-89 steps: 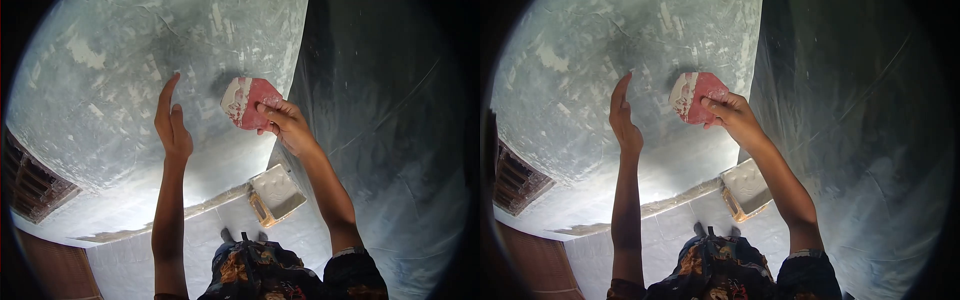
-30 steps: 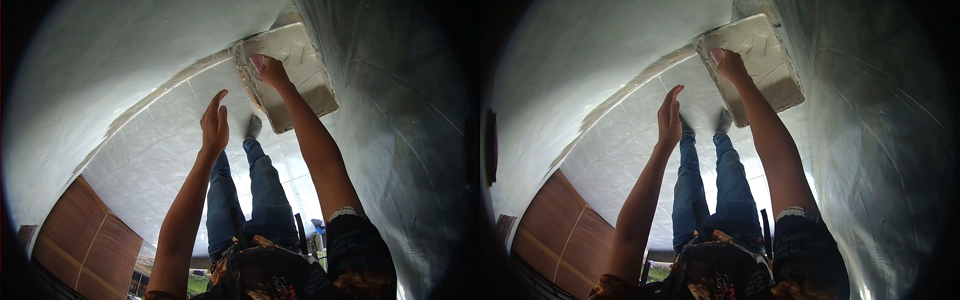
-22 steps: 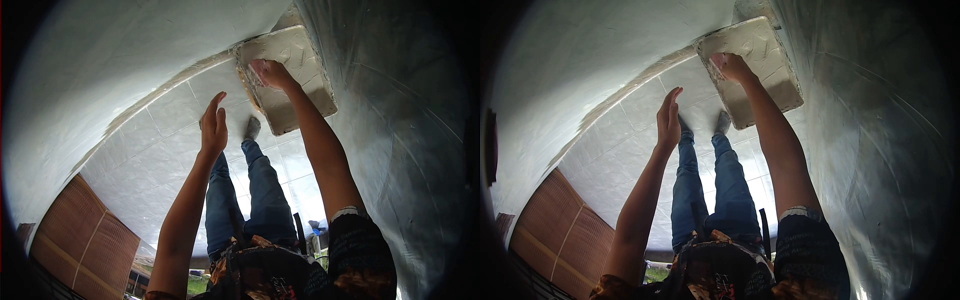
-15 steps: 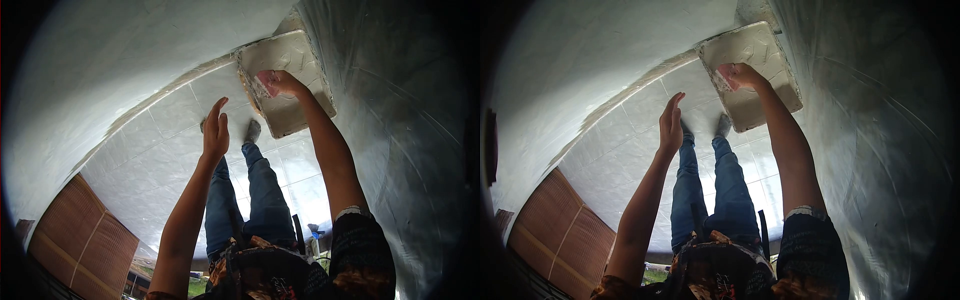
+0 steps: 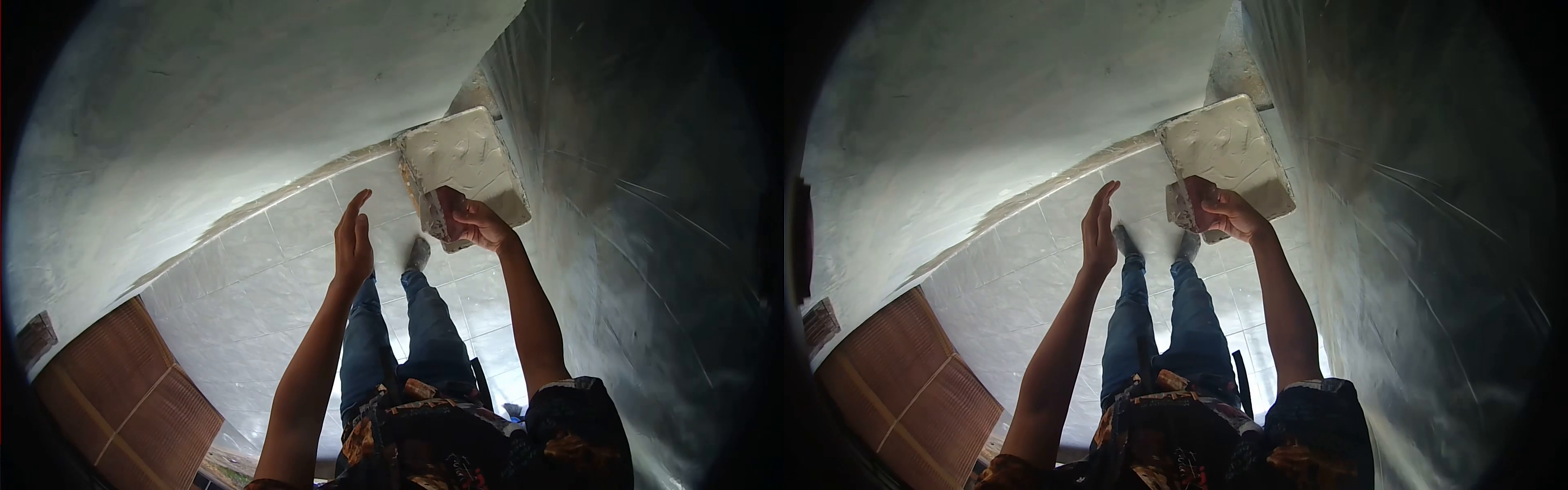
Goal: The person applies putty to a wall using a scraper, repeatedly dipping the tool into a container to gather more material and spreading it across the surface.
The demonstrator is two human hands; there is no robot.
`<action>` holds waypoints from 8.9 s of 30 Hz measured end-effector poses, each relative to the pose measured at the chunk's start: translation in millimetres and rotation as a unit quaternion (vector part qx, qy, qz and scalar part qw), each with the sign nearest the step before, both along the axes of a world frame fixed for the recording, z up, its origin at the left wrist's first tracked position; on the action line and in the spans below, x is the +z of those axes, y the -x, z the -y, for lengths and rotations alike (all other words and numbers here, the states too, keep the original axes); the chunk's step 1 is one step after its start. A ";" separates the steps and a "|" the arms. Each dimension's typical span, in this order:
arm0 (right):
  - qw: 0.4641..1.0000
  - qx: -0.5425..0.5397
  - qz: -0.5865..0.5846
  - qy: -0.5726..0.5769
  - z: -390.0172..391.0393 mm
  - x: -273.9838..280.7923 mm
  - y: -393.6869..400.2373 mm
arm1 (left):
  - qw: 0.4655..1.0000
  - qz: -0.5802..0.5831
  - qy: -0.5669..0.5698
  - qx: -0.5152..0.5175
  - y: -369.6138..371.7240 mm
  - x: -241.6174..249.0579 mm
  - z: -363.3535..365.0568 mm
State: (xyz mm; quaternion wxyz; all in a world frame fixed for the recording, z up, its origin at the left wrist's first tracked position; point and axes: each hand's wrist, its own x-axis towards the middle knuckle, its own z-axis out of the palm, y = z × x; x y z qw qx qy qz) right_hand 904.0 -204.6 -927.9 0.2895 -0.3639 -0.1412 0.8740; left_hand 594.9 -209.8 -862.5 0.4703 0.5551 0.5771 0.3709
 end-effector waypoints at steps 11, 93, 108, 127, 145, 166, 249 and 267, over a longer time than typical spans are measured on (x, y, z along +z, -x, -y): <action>0.979 -0.112 -0.058 -0.163 -14.6 171.5 100.4 | 0.982 0.087 -0.159 0.060 45.9 164.7 -32.6; -0.210 -0.516 0.374 -0.742 -151.0 1072.2 279.7 | 0.400 -0.244 -0.850 0.241 202.3 832.4 -148.6; -0.217 -0.420 0.462 -0.750 -137.9 1004.9 291.9 | 0.429 -0.249 -0.835 0.239 203.6 831.5 -150.0; -0.190 -0.482 0.411 -0.750 -124.2 1047.5 306.5 | 0.415 -0.230 -0.848 0.236 203.9 832.1 -153.3; -0.189 -0.502 0.508 -0.674 -134.4 1087.4 286.8 | 0.399 -0.181 -0.867 0.239 201.3 831.6 -156.0; -0.183 -0.353 0.497 -0.772 -125.8 986.8 320.1 | 0.441 -0.217 -0.838 0.237 205.2 830.3 -156.0; -0.206 -0.376 0.492 -0.757 -146.9 1037.7 305.3 | 0.397 -0.229 -0.845 0.274 238.7 829.7 -153.3; -0.242 -0.330 0.550 -0.728 -134.2 951.2 302.4 | 0.398 -0.261 -0.830 0.290 242.6 830.8 -157.9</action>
